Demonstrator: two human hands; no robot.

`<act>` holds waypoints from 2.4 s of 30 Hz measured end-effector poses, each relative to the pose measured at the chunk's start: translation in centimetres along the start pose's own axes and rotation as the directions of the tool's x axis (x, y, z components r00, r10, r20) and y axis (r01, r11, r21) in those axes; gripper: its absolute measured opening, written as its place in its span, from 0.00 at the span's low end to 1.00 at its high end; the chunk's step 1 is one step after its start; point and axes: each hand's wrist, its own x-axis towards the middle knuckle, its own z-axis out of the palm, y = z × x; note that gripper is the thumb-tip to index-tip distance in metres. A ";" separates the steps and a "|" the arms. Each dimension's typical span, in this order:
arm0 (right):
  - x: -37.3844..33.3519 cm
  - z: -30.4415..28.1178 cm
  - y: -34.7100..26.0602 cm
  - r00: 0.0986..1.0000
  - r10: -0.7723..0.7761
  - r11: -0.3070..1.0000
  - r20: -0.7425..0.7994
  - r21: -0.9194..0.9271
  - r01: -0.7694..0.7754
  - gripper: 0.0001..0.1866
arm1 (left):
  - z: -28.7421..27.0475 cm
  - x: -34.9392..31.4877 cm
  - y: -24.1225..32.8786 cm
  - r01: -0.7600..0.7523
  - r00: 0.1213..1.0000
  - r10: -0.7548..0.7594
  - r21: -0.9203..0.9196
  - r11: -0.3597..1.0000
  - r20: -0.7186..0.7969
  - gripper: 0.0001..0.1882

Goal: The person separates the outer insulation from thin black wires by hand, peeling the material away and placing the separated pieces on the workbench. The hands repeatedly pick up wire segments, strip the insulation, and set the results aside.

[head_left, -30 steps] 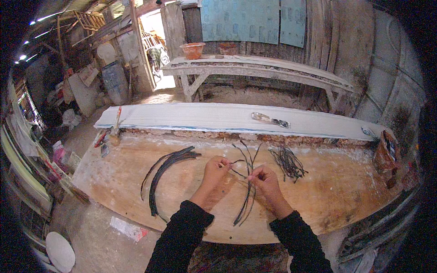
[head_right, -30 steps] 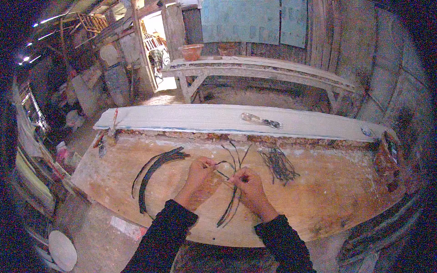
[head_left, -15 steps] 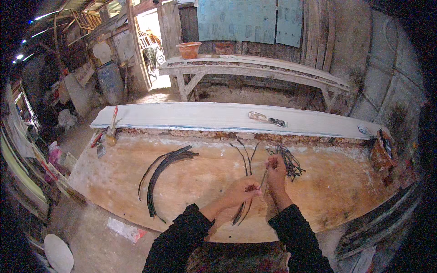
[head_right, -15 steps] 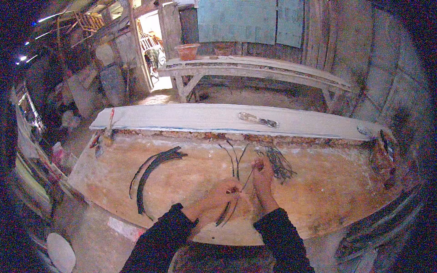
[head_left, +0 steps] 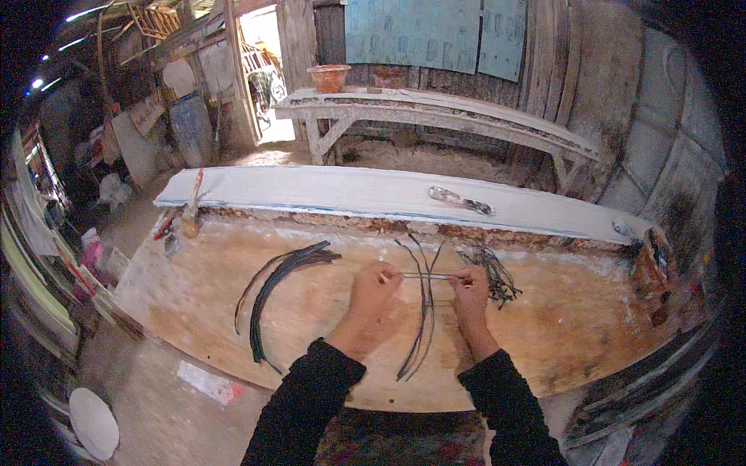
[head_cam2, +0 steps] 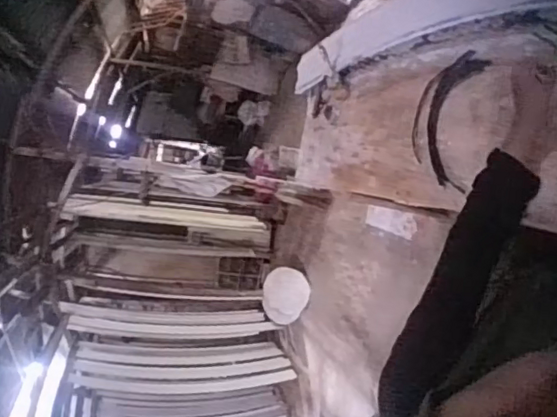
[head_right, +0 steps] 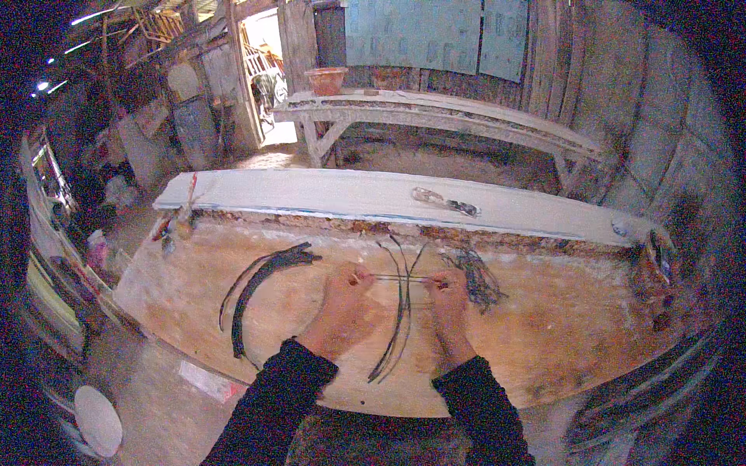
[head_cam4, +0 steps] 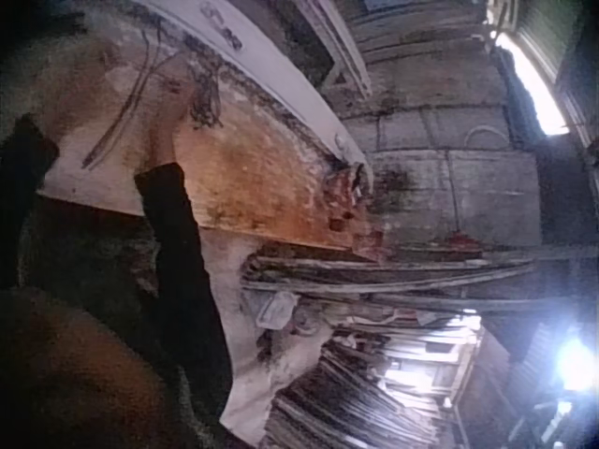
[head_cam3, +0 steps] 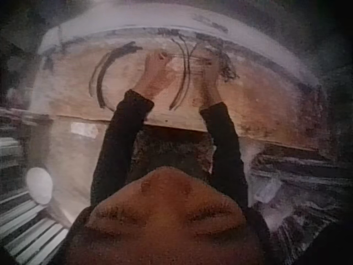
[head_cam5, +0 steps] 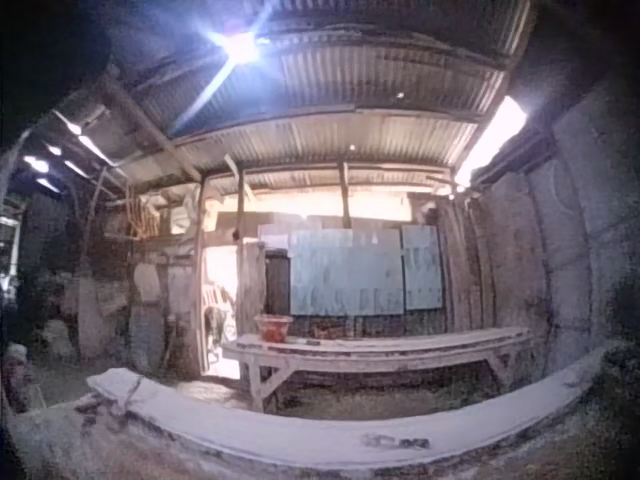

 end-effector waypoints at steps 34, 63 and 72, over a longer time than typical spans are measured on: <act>0.3 -0.4 -0.4 0.999 0.021 1.000 0.030 0.019 -0.021 0.03 | 0.9 -1.6 1.0 0.208 0.889 -0.004 -0.395 0.895 0.459 0.03; -4.9 1.7 -6.0 0.592 -0.126 0.916 0.796 0.322 -0.239 0.10 | -0.7 2.1 -4.4 0.144 0.975 -0.185 -0.277 0.950 -0.126 0.07; -4.5 1.1 -5.0 0.608 0.012 0.908 0.794 0.247 -0.339 0.06 | -0.5 1.6 -4.2 0.107 0.989 -0.133 -0.298 0.949 -0.068 0.07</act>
